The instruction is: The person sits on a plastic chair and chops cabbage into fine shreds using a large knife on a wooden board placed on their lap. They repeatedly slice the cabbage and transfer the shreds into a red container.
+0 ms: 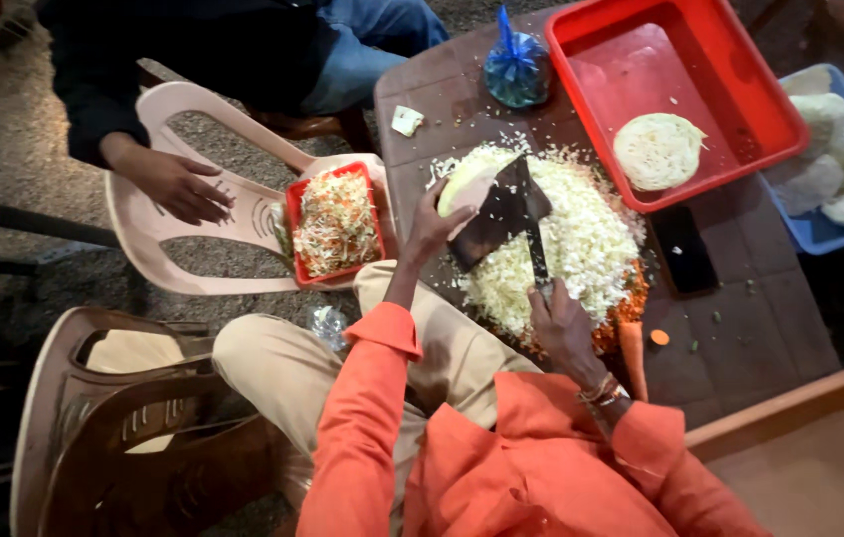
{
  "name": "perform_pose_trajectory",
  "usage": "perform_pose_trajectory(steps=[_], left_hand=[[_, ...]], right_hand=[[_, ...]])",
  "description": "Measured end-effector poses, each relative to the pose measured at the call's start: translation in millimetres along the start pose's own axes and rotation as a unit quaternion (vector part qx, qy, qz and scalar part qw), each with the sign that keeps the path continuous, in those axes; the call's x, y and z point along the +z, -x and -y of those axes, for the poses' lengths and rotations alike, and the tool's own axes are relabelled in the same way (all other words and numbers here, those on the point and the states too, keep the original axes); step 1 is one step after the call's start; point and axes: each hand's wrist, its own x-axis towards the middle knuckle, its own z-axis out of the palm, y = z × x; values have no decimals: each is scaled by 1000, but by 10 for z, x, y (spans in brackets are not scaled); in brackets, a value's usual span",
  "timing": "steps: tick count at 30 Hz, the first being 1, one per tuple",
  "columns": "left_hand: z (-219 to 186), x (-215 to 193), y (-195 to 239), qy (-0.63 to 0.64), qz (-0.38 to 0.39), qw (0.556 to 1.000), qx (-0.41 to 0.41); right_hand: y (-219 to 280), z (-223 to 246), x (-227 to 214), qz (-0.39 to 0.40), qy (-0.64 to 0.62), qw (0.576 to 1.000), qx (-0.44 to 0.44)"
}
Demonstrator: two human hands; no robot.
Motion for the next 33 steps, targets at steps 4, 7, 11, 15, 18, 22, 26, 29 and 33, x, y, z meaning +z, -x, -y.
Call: perform_pose_trajectory(steps=[4,7,11,15,18,22,26,29,33], left_hand=[[-62,175,87,-94,41,994,43],[-114,254,133,-217,55,972,71],[-202,174,174,-219,92,970,56],[-297,46,182,-222,89,968,77],[-313,-25,157,-255,114,959,54],[-257,-44,118,-242,113,963,28],[-237,-12,151,-230,78,969,44],[-290,7,170,-216,70,973,42],[-422,17,163,-229,61,969,69]], right_hand=[[-21,23,-15,-3,25,1000,0],[-46,143,-49,15,-28,997,65],[-153,320,-111,45,-38,997,44],[-292,457,-148,41,-11,998,-36],[-381,523,-175,38,-19,996,-72],[-471,562,-182,36,-26,996,-80],[-460,585,-199,14,-34,995,-96],[-414,601,-233,-6,-25,994,-103],[-379,641,-281,59,-83,994,37]])
